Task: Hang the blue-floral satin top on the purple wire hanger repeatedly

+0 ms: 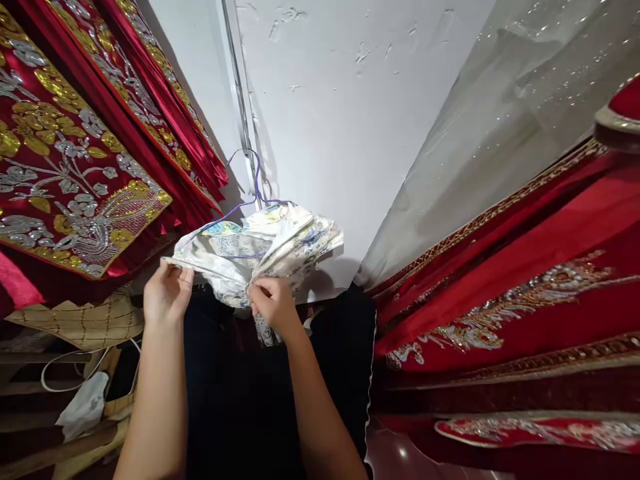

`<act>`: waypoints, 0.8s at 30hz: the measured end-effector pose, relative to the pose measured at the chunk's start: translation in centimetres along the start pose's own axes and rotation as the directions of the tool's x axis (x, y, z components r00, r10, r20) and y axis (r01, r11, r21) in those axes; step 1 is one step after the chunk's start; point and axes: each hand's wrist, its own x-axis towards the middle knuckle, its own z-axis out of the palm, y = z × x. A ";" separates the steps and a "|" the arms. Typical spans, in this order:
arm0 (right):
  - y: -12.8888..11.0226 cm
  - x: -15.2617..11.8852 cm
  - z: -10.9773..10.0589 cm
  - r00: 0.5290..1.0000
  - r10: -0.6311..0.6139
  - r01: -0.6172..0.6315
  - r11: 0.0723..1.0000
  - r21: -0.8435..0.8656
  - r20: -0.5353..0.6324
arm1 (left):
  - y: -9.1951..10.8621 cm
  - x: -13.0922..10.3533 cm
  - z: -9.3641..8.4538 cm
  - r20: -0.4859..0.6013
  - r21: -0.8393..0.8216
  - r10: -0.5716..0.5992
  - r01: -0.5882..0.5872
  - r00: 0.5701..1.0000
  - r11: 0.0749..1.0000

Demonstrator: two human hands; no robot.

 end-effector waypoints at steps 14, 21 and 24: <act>-0.3 0.2 -5.1 1.000 0.006 -0.005 0.989 0.151 -0.012 | 2.4 -5.8 3.7 0.232 0.462 0.595 -0.625 0.770 0.629; -1.1 -0.9 -4.3 0.966 -0.013 -0.020 0.992 0.127 0.258 | 3.2 -3.6 2.8 0.220 0.560 0.661 -0.648 0.717 0.516; -0.9 -1.1 -3.4 0.955 0.013 -0.054 0.990 0.130 0.297 | 2.8 -2.8 2.4 0.194 0.577 0.691 -0.651 0.696 0.493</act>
